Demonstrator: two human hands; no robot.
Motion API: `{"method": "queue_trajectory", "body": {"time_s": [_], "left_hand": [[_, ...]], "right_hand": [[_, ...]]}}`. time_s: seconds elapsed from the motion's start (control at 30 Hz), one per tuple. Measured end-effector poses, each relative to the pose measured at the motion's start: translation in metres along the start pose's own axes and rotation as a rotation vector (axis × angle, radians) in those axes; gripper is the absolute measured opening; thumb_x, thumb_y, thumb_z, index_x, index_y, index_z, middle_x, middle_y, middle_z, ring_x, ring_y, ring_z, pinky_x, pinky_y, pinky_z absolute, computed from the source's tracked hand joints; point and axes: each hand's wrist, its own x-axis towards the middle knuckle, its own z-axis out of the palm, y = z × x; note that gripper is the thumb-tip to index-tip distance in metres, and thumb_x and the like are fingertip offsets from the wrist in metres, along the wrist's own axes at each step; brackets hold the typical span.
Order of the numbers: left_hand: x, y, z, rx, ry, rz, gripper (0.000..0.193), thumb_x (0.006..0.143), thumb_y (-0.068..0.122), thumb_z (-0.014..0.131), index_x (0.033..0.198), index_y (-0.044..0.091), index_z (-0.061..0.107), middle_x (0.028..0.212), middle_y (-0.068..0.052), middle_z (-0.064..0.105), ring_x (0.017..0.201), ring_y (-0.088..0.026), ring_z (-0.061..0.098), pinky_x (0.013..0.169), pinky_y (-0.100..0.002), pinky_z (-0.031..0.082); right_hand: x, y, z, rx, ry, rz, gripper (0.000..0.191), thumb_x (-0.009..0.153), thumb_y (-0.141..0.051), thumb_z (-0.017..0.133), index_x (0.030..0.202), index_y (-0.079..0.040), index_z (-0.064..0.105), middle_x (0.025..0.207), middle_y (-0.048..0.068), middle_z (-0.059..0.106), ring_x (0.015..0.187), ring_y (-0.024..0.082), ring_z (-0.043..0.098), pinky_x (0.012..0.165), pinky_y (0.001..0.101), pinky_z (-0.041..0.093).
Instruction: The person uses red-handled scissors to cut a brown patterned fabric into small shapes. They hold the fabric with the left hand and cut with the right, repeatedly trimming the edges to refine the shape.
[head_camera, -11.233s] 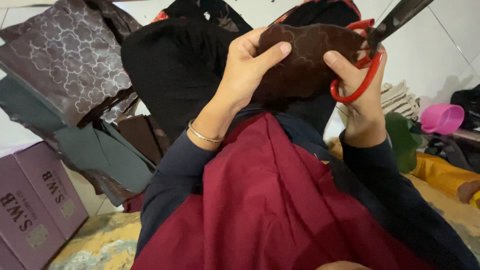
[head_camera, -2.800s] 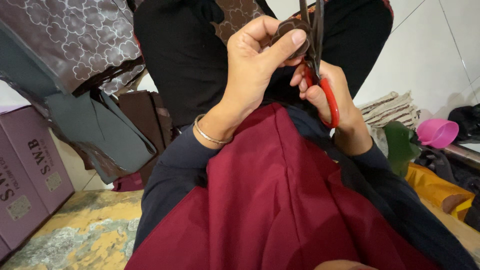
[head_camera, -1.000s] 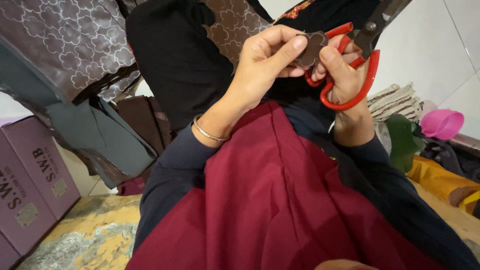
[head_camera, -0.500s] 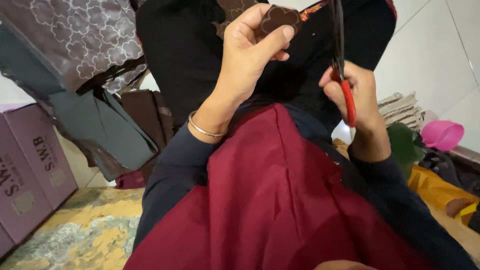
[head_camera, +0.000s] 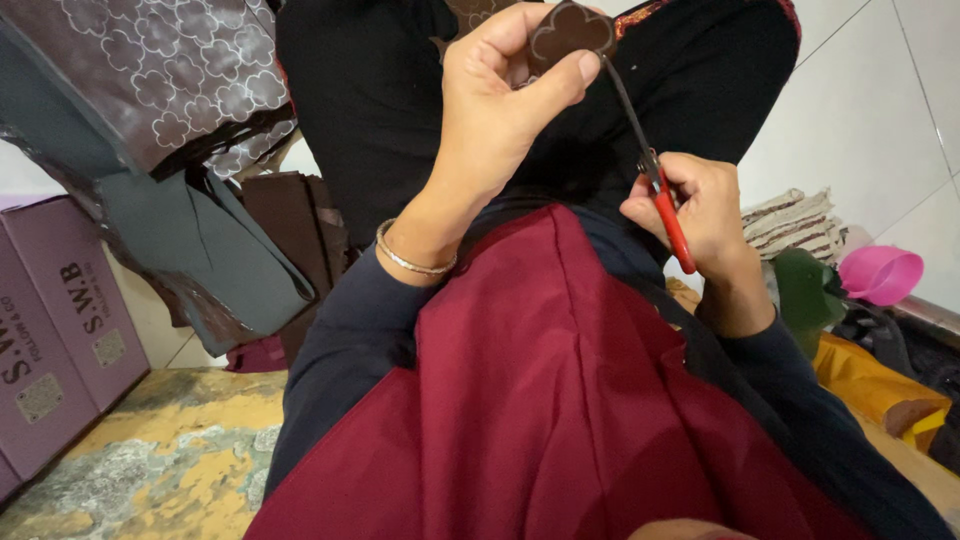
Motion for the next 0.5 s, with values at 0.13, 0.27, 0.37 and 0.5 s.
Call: {"method": "queue_trajectory", "body": {"time_s": [0.13, 0.27, 0.37, 0.5], "left_hand": [[-0.0003, 0.0019, 0.0014, 0.017, -0.003, 0.025, 0.019, 0.105, -0.002, 0.075, 0.122, -0.003, 0.068, 0.103, -0.003, 0.073, 0.087, -0.004, 0.066, 0.078, -0.019, 0.055], [-0.0013, 0.0042, 0.0016, -0.018, -0.005, 0.023, 0.025, 0.103, -0.003, 0.074, 0.127, -0.002, 0.067, 0.106, -0.004, 0.074, 0.091, -0.006, 0.068, 0.083, -0.020, 0.057], [-0.0018, 0.0049, 0.0018, 0.014, -0.030, 0.045, 0.019, 0.106, -0.005, 0.074, 0.123, -0.004, 0.068, 0.110, -0.006, 0.075, 0.100, -0.009, 0.071, 0.092, -0.022, 0.058], [-0.0006, 0.0054, 0.0020, 0.038, -0.024, 0.051, 0.019, 0.105, -0.006, 0.073, 0.123, -0.003, 0.068, 0.111, -0.006, 0.075, 0.101, -0.009, 0.071, 0.093, -0.022, 0.058]], "right_hand": [[-0.0004, 0.0025, 0.0007, 0.007, 0.009, -0.009, 0.048, 0.088, -0.048, 0.083, 0.085, -0.004, 0.065, 0.065, -0.002, 0.052, 0.061, 0.005, 0.049, 0.056, 0.0228, 0.037], [-0.0029, 0.0055, 0.0003, -0.006, 0.004, -0.006, 0.049, 0.088, -0.049, 0.083, 0.084, -0.004, 0.065, 0.065, -0.002, 0.052, 0.061, 0.006, 0.047, 0.056, 0.0232, 0.036], [-0.0029, 0.0067, 0.0003, -0.002, 0.006, -0.019, 0.050, 0.088, -0.050, 0.083, 0.084, -0.004, 0.065, 0.066, -0.002, 0.052, 0.061, 0.005, 0.049, 0.057, 0.0228, 0.037], [-0.0017, 0.0068, -0.0005, -0.011, 0.001, -0.023, 0.050, 0.088, -0.050, 0.082, 0.084, -0.004, 0.065, 0.065, -0.003, 0.052, 0.061, 0.005, 0.049, 0.056, 0.0229, 0.037]]}}
